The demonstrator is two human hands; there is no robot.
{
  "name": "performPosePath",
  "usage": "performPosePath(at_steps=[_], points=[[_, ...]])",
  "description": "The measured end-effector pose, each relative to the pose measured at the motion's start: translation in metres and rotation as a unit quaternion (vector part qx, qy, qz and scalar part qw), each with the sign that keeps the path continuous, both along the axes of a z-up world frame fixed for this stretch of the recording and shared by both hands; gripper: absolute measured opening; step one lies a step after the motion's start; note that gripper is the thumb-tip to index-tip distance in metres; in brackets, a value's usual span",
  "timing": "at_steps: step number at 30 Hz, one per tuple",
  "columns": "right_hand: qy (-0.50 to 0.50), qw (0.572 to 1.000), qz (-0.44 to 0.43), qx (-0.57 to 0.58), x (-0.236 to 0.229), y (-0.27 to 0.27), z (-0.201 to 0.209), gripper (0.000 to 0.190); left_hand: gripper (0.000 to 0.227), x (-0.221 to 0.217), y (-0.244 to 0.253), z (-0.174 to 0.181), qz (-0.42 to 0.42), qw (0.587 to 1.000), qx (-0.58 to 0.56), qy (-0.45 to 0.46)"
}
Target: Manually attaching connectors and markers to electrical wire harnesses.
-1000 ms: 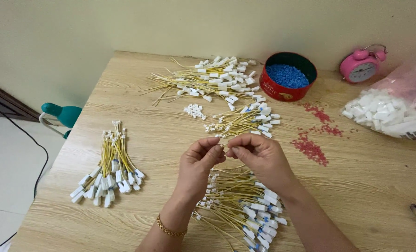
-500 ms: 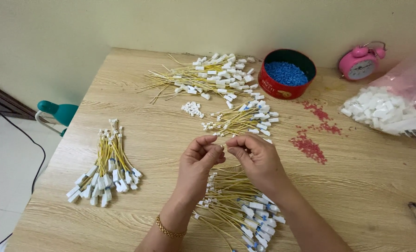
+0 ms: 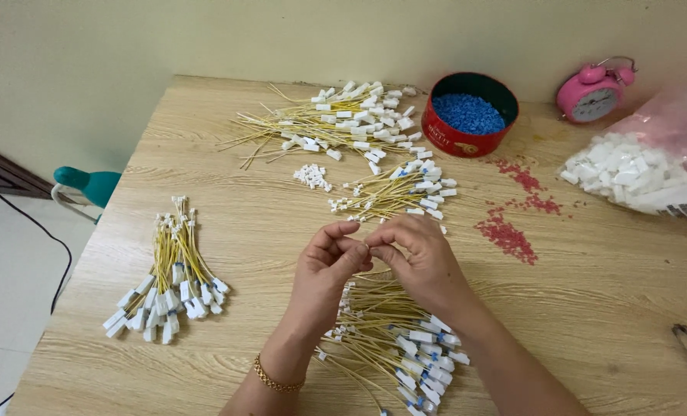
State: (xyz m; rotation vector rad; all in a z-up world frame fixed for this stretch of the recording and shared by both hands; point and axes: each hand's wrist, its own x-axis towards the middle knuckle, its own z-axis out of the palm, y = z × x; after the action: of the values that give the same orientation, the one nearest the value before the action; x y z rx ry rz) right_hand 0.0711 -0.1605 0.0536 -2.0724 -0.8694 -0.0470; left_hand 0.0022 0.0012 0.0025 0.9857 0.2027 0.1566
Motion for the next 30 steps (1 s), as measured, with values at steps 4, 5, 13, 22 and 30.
performPosePath(at_steps=[4, 5, 13, 22, 30], points=[[0.095, 0.995, 0.0, 0.015, -0.004, 0.0, 0.009, 0.01, 0.033, -0.003, 0.003, 0.003, -0.017, 1.0, 0.004, 0.004], [0.129, 0.991, 0.002, 0.029, -0.005, 0.0, 0.011, 0.01, 0.034, -0.003, 0.004, 0.004, -0.022, 1.0, 0.002, 0.002], [0.108, 0.987, 0.067, 0.102, -0.005, -0.008, -0.003, 0.007, 0.036, -0.006, 0.008, 0.013, -0.047, 0.999, 0.0, -0.015], [0.263, 0.956, 0.087, 0.1, -0.01, -0.015, 0.002, 0.012, 0.043, -0.015, 0.018, 0.029, -0.1, 0.994, 0.051, 0.004], [0.248, 0.967, 0.047, 0.006, -0.015, 0.0, 0.008, 0.01, 0.037, -0.021, 0.024, 0.021, -0.106, 0.986, 0.128, 0.011]])
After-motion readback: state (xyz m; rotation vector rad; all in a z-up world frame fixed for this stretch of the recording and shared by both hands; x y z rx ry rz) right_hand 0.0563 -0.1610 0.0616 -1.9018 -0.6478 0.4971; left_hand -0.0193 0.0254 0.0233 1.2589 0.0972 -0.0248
